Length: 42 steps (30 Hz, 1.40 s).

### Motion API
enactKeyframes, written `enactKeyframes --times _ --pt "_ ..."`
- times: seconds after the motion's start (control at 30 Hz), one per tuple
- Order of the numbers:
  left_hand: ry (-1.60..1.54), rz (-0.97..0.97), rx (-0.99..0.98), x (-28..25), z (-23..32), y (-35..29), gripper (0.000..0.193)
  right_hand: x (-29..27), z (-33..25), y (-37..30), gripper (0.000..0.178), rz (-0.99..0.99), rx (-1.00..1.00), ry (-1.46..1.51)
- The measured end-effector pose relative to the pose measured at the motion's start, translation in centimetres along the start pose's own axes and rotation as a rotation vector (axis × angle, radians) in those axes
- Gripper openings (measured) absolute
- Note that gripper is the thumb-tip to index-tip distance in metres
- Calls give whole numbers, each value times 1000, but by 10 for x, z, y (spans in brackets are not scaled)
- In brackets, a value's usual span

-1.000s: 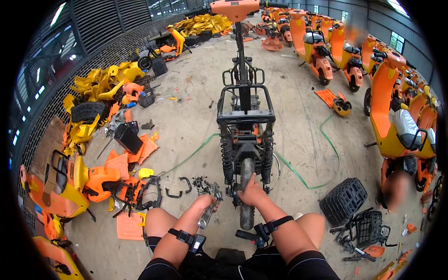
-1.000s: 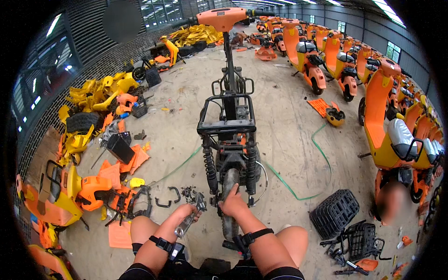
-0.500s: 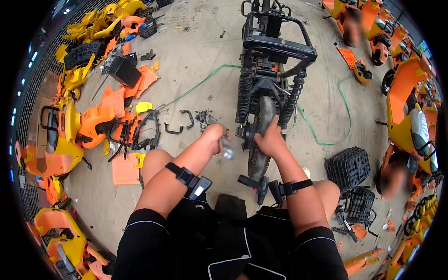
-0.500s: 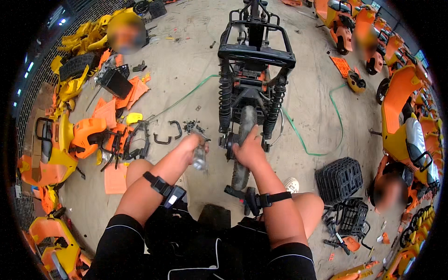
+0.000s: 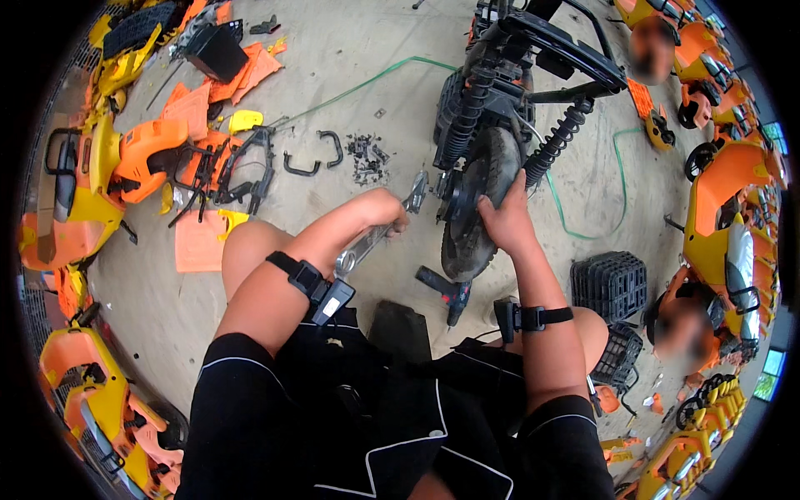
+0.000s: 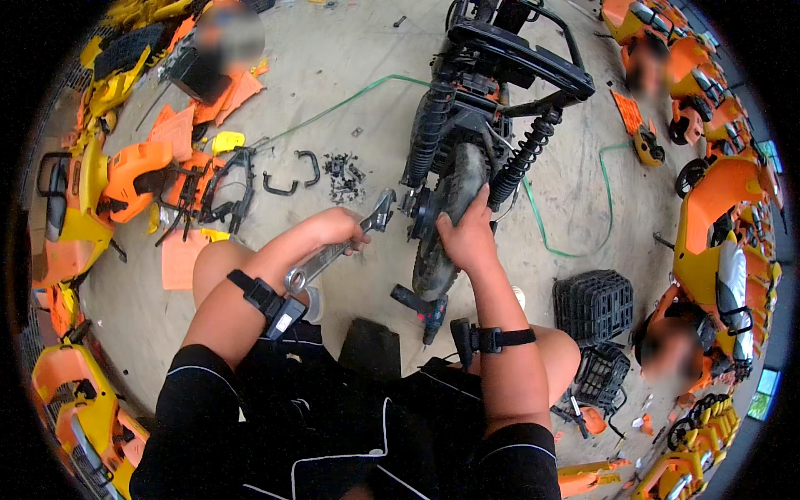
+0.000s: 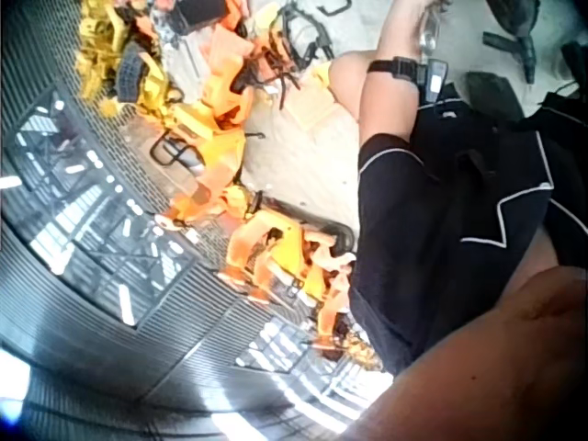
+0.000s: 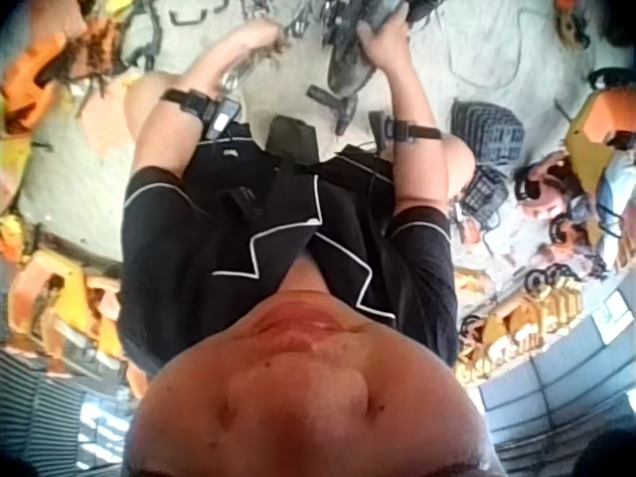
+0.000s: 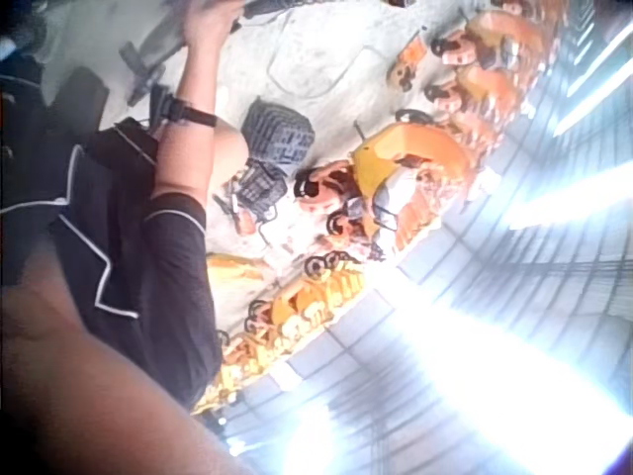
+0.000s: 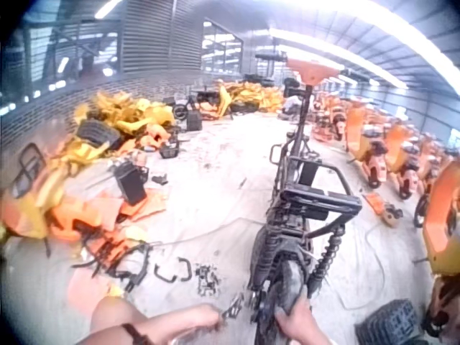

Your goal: The person sits on the floor and uses a wrench to tighten the axle nut on the front wheel of a scooter. They rotate the wheel to check the alignment and continue tightening the nut to secure the wheel in place.

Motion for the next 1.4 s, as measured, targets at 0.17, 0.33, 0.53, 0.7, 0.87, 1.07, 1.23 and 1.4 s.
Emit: enactKeyframes --times 0.17,0.33,0.53,0.7,0.87,1.07,1.23,1.4 --pt "76 -13 -24 -3 -6 13 16 5 -3 -1 100 25 -29 0" --pt "187 -10 -6 4 5 14 17 5 -3 -3 99 32 -54 -20" --pt "94 -24 20 3 21 6 15 6 -1 -6 100 56 -94 -20" --pt "-160 -98 207 -3 29 2 28 4 -4 -7 101 18 -28 -11" --pt "-224 -149 -103 -7 61 3 24 2 -5 -6 101 7 -19 2" --pt "-437 -98 -67 5 61 17 19 1 -4 -7 102 6 -23 -26" --pt "-611 -131 -21 4 44 24 19 0 1 -7 103 -12 -35 24" --pt "-295 -267 92 1 28 25 20 1 2 -6 102 1 -29 16"
Point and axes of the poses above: each hand's wrist, its own y-axis towards the middle knuckle, its own x-axis out of the palm, z = x × y, the point moved 3 cm from there along y, towards the middle knuckle, and after that the axes turned 1 degree about y, right-handed, at the moved point
